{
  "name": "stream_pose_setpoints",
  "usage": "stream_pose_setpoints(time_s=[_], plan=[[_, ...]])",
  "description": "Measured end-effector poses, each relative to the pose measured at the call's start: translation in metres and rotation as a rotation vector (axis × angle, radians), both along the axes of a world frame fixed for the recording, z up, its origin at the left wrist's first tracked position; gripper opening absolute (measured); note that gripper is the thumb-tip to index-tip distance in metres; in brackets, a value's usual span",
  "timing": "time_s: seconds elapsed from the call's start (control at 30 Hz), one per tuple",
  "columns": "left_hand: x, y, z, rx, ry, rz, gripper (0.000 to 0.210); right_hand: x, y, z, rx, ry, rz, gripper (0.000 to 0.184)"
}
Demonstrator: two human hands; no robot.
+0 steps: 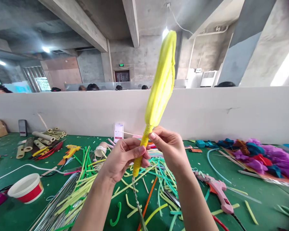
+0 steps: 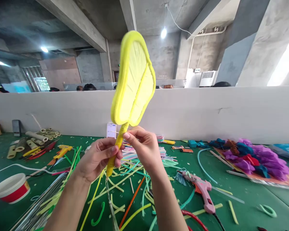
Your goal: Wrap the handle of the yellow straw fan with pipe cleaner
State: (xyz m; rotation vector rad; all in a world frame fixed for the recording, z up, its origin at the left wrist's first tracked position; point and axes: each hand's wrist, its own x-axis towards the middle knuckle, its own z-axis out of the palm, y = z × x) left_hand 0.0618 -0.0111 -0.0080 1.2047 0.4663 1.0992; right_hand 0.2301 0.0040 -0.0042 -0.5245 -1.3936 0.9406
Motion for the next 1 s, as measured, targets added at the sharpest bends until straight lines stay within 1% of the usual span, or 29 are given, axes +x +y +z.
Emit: stream_pose_setpoints(time_s=[0.13, 0.23, 0.3, 0.33, 0.37, 0.4, 0.43, 0.5, 0.53, 0.57, 0.6, 0.63, 0.7, 0.77, 0.87, 0.93, 1.0], plan=[[0.0, 0.001, -0.005, -0.018, -0.062, -0.137, 0.014, -0.004, 0.0, -0.002, -0.023, 0.048, 0.087, 0.018], [0.002, 0.001, -0.008, -0.062, -0.135, -0.246, 0.02, -0.008, 0.001, -0.005, -0.09, 0.051, 0.193, 0.026], [0.003, 0.001, -0.007, -0.08, -0.133, -0.27, 0.024, -0.01, 0.001, -0.006, -0.14, 0.079, 0.247, 0.031], [0.003, 0.0, -0.006, -0.074, -0.094, -0.246, 0.024, -0.011, 0.002, -0.006, -0.153, 0.096, 0.25, 0.032], [0.004, -0.001, -0.005, -0.051, -0.037, -0.184, 0.025, -0.011, 0.002, -0.006, -0.151, 0.107, 0.228, 0.032], [0.004, -0.002, -0.003, -0.009, 0.033, -0.087, 0.025, -0.011, 0.002, -0.005, -0.133, 0.1, 0.181, 0.031], [0.004, -0.004, -0.002, 0.052, 0.112, 0.037, 0.026, -0.011, 0.003, -0.005, -0.101, 0.073, 0.104, 0.03], [0.006, -0.007, 0.0, 0.197, 0.26, 0.298, 0.029, -0.012, 0.003, -0.003, -0.015, -0.019, -0.111, 0.028], [0.007, -0.008, 0.0, 0.259, 0.316, 0.403, 0.028, -0.012, 0.003, -0.002, 0.031, -0.069, -0.223, 0.028], [0.008, -0.009, 0.0, 0.302, 0.354, 0.47, 0.027, -0.013, 0.003, -0.001, 0.069, -0.113, -0.315, 0.027], [0.009, -0.01, 0.0, 0.316, 0.369, 0.495, 0.026, -0.013, 0.003, -0.001, 0.095, -0.147, -0.374, 0.027], [0.009, -0.01, 0.0, 0.307, 0.359, 0.487, 0.025, -0.012, 0.003, -0.001, 0.109, -0.168, -0.395, 0.027], [0.007, -0.01, 0.001, 0.247, 0.291, 0.404, 0.023, -0.01, 0.002, -0.001, 0.103, -0.182, -0.35, 0.028], [0.003, -0.01, 0.002, 0.177, 0.199, 0.278, 0.019, -0.007, 0.002, -0.001, 0.069, -0.148, -0.24, 0.027], [-0.001, -0.009, 0.004, 0.119, 0.069, 0.098, 0.013, -0.005, 0.002, -0.002, 0.01, -0.032, -0.054, 0.025], [-0.002, -0.009, 0.003, 0.096, -0.001, 0.001, 0.01, -0.006, 0.0, -0.003, -0.036, 0.053, 0.071, 0.025], [-0.002, -0.008, 0.0, 0.069, -0.058, -0.091, 0.01, -0.01, -0.003, -0.004, -0.103, 0.093, 0.191, 0.027]])
